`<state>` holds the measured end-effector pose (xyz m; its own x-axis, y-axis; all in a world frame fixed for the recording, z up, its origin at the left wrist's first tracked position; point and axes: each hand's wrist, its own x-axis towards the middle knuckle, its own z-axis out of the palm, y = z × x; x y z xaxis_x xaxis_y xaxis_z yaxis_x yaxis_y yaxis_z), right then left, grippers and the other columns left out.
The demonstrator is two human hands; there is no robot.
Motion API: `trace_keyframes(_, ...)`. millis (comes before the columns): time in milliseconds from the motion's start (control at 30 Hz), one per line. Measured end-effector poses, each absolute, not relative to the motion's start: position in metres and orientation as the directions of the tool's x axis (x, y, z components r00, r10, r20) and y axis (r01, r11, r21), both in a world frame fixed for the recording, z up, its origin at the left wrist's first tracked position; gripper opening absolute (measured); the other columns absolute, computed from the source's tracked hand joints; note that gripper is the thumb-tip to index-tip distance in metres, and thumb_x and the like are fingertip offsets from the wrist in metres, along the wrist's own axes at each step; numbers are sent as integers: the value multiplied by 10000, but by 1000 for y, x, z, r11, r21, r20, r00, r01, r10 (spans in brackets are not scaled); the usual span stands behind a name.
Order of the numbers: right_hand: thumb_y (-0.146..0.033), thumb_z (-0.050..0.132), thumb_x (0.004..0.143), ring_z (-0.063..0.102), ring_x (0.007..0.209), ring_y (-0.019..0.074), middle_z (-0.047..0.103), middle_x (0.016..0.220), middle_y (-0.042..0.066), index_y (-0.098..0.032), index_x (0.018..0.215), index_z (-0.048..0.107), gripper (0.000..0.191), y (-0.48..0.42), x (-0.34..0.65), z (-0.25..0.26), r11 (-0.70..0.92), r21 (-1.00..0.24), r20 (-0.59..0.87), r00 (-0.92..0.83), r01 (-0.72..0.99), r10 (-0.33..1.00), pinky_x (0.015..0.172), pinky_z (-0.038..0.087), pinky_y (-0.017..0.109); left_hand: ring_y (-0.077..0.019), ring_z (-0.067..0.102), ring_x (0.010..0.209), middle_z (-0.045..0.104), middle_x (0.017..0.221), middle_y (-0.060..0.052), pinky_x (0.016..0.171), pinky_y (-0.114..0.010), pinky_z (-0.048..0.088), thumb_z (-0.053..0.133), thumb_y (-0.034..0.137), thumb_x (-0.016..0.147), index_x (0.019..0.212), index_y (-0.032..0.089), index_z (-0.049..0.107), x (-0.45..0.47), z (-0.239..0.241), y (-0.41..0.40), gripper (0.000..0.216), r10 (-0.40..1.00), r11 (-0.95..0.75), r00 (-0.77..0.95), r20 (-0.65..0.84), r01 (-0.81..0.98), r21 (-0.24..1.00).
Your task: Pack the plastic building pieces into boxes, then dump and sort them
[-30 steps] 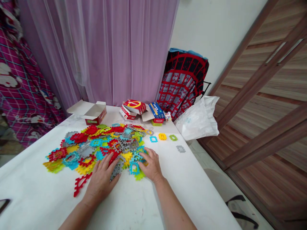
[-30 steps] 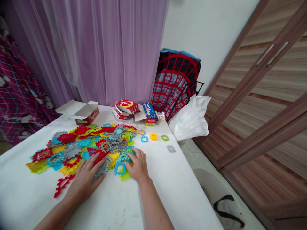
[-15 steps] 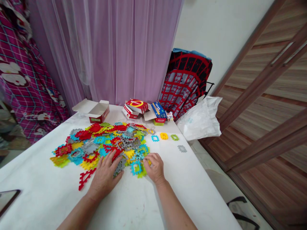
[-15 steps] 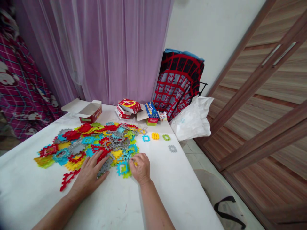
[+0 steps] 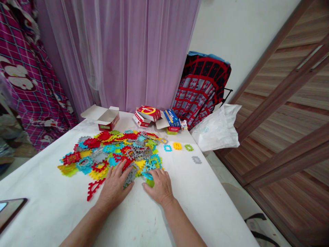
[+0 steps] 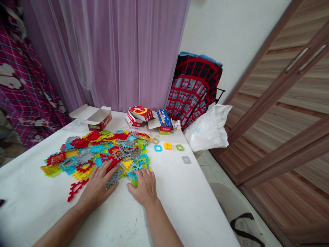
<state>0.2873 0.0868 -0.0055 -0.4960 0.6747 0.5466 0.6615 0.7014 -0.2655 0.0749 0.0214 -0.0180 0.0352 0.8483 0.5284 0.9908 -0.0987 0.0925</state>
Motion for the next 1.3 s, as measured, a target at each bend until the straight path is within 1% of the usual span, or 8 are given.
trace_keyframes(100, -291, 581, 896, 614, 883, 188, 714, 929, 32, -233, 987, 683, 147, 90, 290, -11, 761, -290, 620, -492, 580, 611, 794, 448, 324, -339, 468, 1348, 484, 1479, -155, 1081, -595, 379, 538, 337, 856, 1296, 259, 581, 74, -20, 21, 448, 854, -95, 37, 519, 992, 84)
trace_keyframes(267, -245, 439, 961, 634, 956, 177, 703, 996, 72, -200, 1095, 674, 275, 115, 316, -17, 665, -403, 740, -203, 628, 641, 888, 501, 312, -347, 457, 1355, 469, 1490, -159, 1085, -603, 366, 544, 350, 852, 1304, 261, 578, 73, -21, 23, 462, 864, -88, 33, 503, 992, 86)
trace_keyframes(433, -127, 472, 799, 608, 1031, 220, 678, 1119, 97, -186, 1139, 681, 403, 145, 362, -32, 456, -361, 617, -159, 813, 771, 922, 487, 350, -347, 467, 1346, 469, 1491, -156, 1085, -598, 363, 522, 373, 863, 1303, 264, 581, 71, -24, 25, 458, 863, -99, 37, 505, 990, 97)
trace_keyframes(533, -66, 446, 730, 609, 1048, 208, 688, 1128, 81, -182, 1122, 684, 474, 149, 377, -40, 329, -410, 513, -83, 850, 854, 923, 468, 320, -346, 469, 1343, 469, 1488, -161, 1082, -597, 364, 510, 383, 868, 1303, 262, 583, 70, -26, 25, 457, 863, -99, 39, 504, 991, 93)
trace_keyframes(700, -271, 572, 830, 609, 991, 234, 707, 1056, 79, -197, 1079, 674, 279, 142, 369, -31, 192, -397, 458, 12, 898, 889, 870, 429, 338, -342, 467, 1345, 467, 1493, -150, 1085, -600, 359, 486, 387, 874, 1297, 267, 586, 69, -26, 25, 451, 867, -95, 28, 497, 989, 111)
trace_keyframes(800, -391, 666, 801, 596, 990, 262, 698, 1050, 101, -198, 1102, 654, 358, 138, 357, -22, 181, -335, 455, -10, 925, 890, 837, 407, 352, -342, 482, 1332, 470, 1492, -150, 1073, -598, 374, 486, 381, 874, 1295, 268, 586, 68, -24, 25, 447, 865, -105, 41, 500, 989, 102)
trace_keyframes(1000, -303, 655, 793, 600, 962, 265, 700, 988, 93, -200, 1106, 632, 331, 141, 348, -21, 149, -333, 425, 7, 931, 905, 806, 394, 350, -339, 488, 1326, 490, 1476, -137, 1065, -584, 387, 484, 371, 879, 1292, 270, 589, 68, -24, 25, 438, 850, -110, 44, 525, 989, 95)
trace_keyframes(1300, -336, 638, 780, 623, 981, 254, 720, 1079, 90, -177, 1164, 576, 420, 165, 342, -28, 176, -515, 507, 132, 839, 852, 847, 401, 348, -343, 499, 1314, 506, 1456, -144, 1055, -574, 404, 486, 379, 880, 1270, 262, 602, 66, -27, 25, 424, 834, -121, 76, 546, 992, 47)
